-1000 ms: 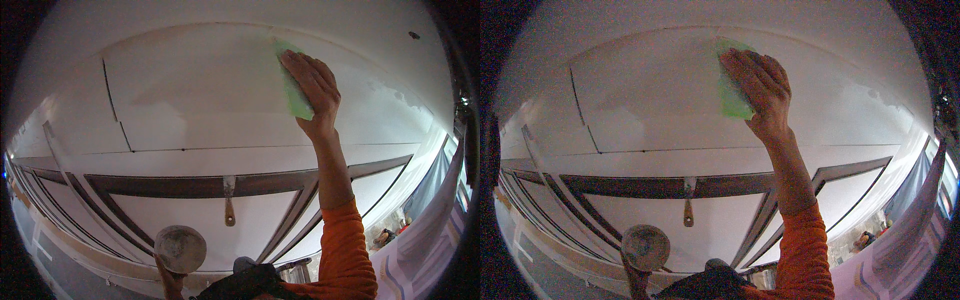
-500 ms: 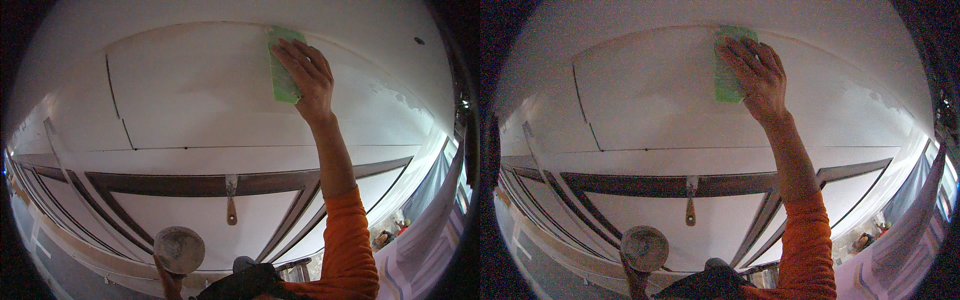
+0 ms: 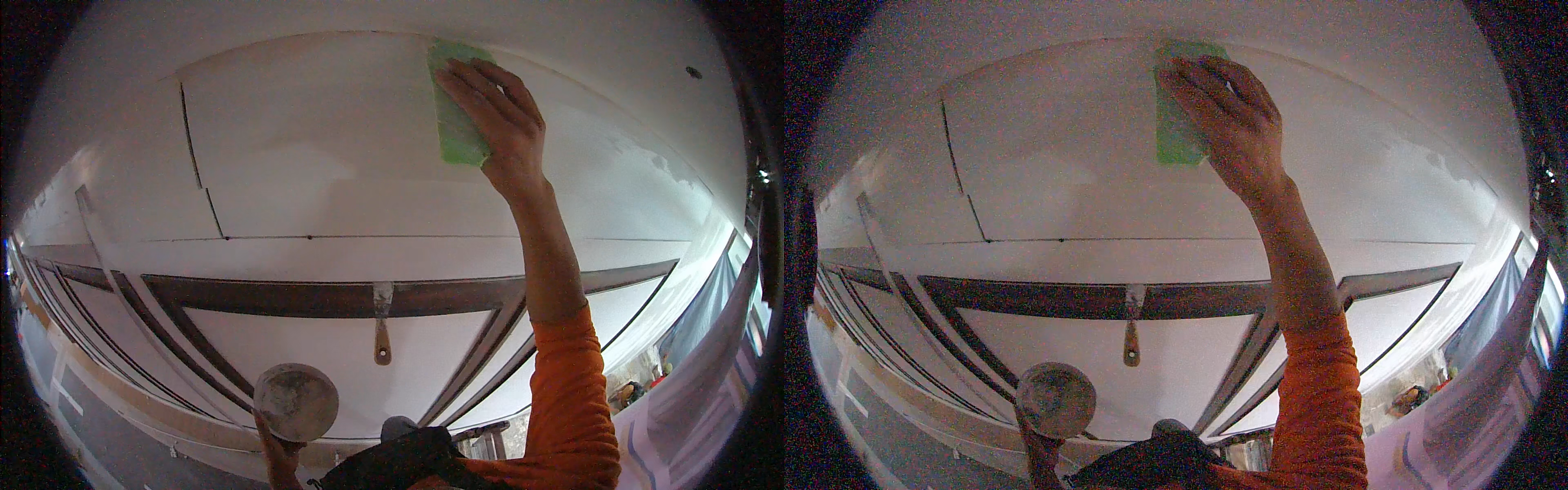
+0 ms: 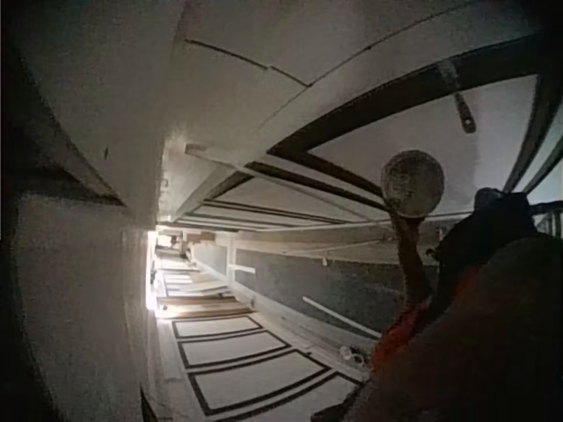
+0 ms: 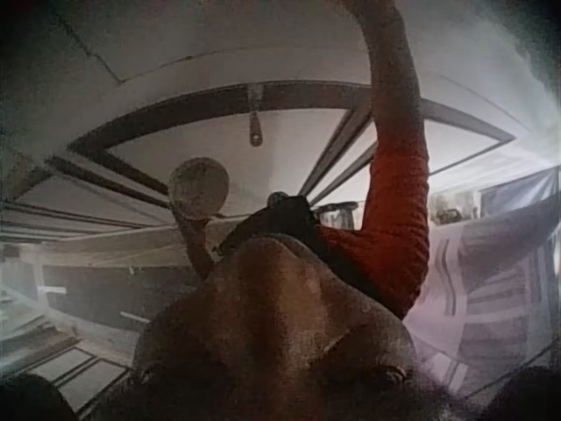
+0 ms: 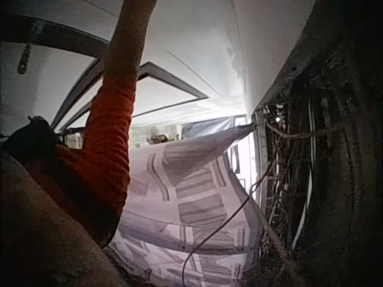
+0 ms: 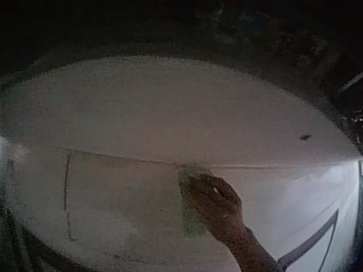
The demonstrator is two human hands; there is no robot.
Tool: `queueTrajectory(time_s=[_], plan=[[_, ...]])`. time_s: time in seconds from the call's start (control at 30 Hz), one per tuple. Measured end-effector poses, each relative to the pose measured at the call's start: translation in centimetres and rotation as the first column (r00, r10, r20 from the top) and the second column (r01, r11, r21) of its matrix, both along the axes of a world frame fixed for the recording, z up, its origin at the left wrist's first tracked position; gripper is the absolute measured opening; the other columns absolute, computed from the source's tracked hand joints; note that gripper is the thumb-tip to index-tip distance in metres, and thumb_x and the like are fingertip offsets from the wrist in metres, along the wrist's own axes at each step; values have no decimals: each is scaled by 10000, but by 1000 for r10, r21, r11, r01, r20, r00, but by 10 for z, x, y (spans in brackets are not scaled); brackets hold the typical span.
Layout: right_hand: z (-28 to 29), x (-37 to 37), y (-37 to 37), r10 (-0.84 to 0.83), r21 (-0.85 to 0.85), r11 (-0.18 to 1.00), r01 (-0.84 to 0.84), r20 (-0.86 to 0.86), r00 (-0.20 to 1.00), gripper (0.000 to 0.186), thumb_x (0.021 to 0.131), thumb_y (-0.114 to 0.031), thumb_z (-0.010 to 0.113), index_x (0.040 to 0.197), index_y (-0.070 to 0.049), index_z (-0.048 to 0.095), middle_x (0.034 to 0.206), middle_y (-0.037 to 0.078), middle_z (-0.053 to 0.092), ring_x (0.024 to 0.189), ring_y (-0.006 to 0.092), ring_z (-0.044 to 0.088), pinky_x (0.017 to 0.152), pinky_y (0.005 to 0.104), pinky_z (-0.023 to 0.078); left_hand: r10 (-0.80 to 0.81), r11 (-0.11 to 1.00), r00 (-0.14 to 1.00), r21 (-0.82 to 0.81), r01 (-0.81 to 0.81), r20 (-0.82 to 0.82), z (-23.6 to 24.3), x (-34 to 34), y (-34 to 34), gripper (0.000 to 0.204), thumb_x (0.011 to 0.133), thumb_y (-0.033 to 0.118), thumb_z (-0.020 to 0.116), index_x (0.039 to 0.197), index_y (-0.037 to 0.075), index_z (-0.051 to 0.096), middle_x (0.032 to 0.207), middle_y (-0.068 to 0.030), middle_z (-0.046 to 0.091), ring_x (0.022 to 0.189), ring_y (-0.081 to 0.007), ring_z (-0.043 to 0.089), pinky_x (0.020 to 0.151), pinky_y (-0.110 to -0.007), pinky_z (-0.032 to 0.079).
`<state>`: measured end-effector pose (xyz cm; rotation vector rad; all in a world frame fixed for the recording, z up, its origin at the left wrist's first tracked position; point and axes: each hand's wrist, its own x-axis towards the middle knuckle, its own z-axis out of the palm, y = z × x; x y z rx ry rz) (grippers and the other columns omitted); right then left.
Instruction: The person applies putty to a gap in a ceiling panel using a scraper and a sanding block.
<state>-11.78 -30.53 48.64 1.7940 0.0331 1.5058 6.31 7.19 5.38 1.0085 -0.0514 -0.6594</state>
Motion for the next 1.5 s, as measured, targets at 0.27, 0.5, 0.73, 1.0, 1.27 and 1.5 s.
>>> queueTrajectory(time_s=[0.27, 0.5, 0.73, 1.0, 1.27, 1.5], plan=[[-24, 0, 17, 164, 121, 981, -154, -77, 983, 520, 721, -57, 672, 1230, -163, 678, 1246, 41, 683, 1139, 292, 634, 968, 419, 529, -66, 986, 843, 167, -29, 533, -2, -1, 6, 1007, 837, 782, 522, 1521, 85, 274, 1423, -181, 472, 1114, -323, 631, 476, -323, 591], [-6, 6, -3, 57, -127, 991, -50, 54, 997, 486, 727, -69, 658, 1206, -146, 694, 1235, 46, 689, 1118, 299, 642, 943, 419, 534, 58, 998, 997, -5, -58, 49, 16, -9, -2, 994, 848, 780, 511, 1511, 75, 287, 1403, -180, 488, 1129, -323, 623, 494, -324, 589], [-6, 19, 2, -14, -45, 999, 18, 87, 996, 526, 711, -55, 708, 1227, -155, 691, 1248, 36, 688, 1150, 277, 627, 972, 398, 511, 29, 998, 998, 46, -32, 55, 2, -7, 4, 986, 859, 777, 500, 1521, 84, 269, 1433, -179, 456, 1165, -335, 601, 502, -332, 582], [-15, 10, 26, 183, 89, 981, -174, -105, 977, 477, 716, -77, 720, 1187, -153, 710, 1229, 30, 696, 1156, 270, 630, 988, 400, 510, 47, 998, 993, -53, -42, 110, -8, -4, 6, 933, 884, 742, 498, 1531, 116, 254, 1453, -182, 431, 1196, -345, 581, 530, -335, 612], [-2, -6, -6, -2, -93, 996, 2, 9, 1000, 460, 705, -101, 759, 1163, -125, 722, 1209, 46, 707, 1134, 270, 644, 977, 385, 512, 55, 998, 997, -39, -53, 57, -5, -5, 5, 931, 877, 736, 515, 1527, 118, 262, 1458, -179, 420, 1189, -343, 581, 520, -356, 623], [-10, -20, -31, 32, -90, 996, -22, 114, 993, 452, 729, -104, 756, 1178, -134, 717, 1219, 52, 704, 1140, 264, 642, 981, 387, 513, 75, 995, 956, 40, -90, 283, -20, -6, 8, 945, 875, 738, 520, 1526, 104, 261, 1443, -166, 437, 1193, -344, 576, 515, -329, 595]])
